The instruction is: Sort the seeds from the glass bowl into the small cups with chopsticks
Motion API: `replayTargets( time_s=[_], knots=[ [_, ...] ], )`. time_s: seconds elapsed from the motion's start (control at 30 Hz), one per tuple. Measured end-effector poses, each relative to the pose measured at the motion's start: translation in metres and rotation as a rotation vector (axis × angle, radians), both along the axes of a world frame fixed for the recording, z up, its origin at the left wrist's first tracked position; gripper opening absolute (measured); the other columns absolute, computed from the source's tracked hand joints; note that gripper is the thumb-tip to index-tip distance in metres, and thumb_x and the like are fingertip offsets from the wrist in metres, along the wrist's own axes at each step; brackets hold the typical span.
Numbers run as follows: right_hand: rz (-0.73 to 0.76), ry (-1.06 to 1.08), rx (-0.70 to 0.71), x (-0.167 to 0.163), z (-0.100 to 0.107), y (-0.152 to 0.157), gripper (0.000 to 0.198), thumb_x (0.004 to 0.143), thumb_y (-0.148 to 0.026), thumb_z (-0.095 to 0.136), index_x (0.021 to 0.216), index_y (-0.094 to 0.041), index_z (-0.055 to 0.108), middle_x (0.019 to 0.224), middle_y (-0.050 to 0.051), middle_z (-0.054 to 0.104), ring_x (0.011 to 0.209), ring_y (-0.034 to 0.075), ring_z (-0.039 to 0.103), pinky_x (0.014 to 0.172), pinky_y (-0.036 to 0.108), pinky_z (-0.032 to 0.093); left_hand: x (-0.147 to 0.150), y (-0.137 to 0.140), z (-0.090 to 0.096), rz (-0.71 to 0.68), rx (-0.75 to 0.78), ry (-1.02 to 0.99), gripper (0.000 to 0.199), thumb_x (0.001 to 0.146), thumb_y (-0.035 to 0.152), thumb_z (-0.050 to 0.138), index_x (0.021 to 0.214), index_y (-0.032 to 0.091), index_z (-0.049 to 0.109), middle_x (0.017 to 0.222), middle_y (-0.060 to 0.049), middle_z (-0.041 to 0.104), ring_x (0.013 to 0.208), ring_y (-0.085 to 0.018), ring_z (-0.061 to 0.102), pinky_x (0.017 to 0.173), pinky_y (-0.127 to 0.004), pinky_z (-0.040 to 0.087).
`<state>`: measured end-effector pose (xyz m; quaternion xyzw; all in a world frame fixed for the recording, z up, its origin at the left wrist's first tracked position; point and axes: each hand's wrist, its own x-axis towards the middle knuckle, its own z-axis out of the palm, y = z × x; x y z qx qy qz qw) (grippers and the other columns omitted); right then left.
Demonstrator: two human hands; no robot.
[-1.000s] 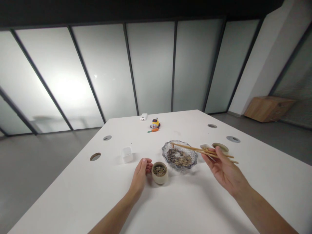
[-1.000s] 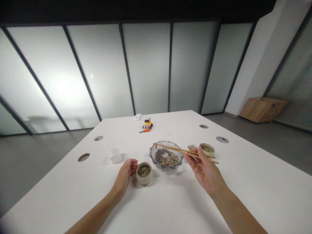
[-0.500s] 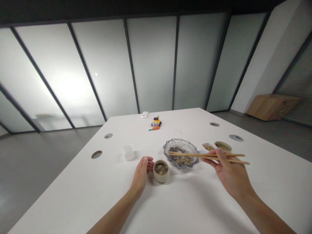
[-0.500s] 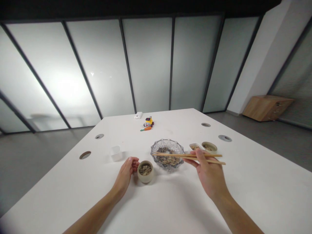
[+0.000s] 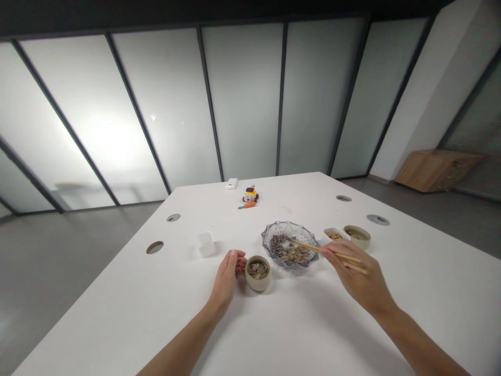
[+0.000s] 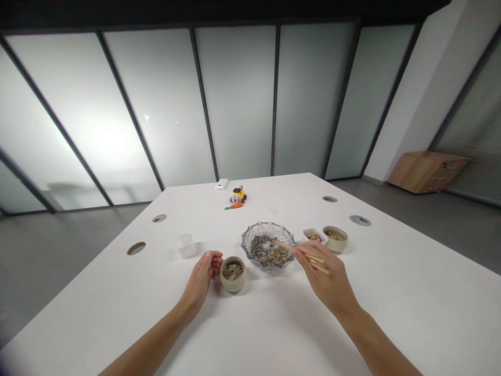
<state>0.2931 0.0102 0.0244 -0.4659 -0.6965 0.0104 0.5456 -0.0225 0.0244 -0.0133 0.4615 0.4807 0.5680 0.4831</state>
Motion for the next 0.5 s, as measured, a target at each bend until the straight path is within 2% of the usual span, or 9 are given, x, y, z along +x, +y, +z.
replayTargets(
  time_s=[0.23,0.37,0.43,0.5],
  knots=[
    [-0.041,0.061,0.026,-0.0006,0.0037,-0.0014,0.029,0.100,-0.052,0.068,0.086,-0.029,0.079,0.088,0.004,0.081,0.083,0.024,0.078,0.076,0.037,0.062,-0.0006,-0.0008,0.0008,-0.009,-0.011,0.000,0.075,0.081,0.091,0.063,0.098,0.018,0.072,0.091,-0.009,0.074,0.086,-0.024,0.068,0.083,-0.037,0.053],
    [-0.125,0.127,0.002,0.0025,0.0049,0.0001,0.035,0.099,-0.057,0.066,0.083,-0.030,0.081,0.088,0.005,0.082,0.089,0.025,0.079,0.084,0.040,0.064,-0.0001,-0.0003,0.0006,-0.005,-0.016,-0.004,0.075,0.081,0.091,0.063,0.097,0.018,0.072,0.090,-0.009,0.074,0.086,-0.025,0.068,0.082,-0.037,0.053],
    [-0.147,0.229,-0.048,0.0047,0.0042,0.0026,0.038,0.096,-0.061,0.068,0.081,-0.029,0.082,0.087,0.006,0.083,0.091,0.026,0.079,0.086,0.042,0.066,0.0000,0.0000,0.0003,-0.003,-0.011,-0.004,0.075,0.081,0.091,0.063,0.096,0.018,0.072,0.089,-0.008,0.074,0.085,-0.024,0.068,0.081,-0.037,0.053],
    [-0.101,0.439,-0.132,0.0056,0.0032,0.0056,0.039,0.092,-0.064,0.073,0.083,-0.026,0.082,0.091,0.007,0.084,0.088,0.026,0.080,0.084,0.043,0.069,-0.0003,0.0002,-0.0002,-0.005,-0.004,-0.003,0.075,0.082,0.091,0.063,0.096,0.018,0.072,0.090,-0.008,0.074,0.085,-0.024,0.068,0.082,-0.037,0.054]
  ],
)
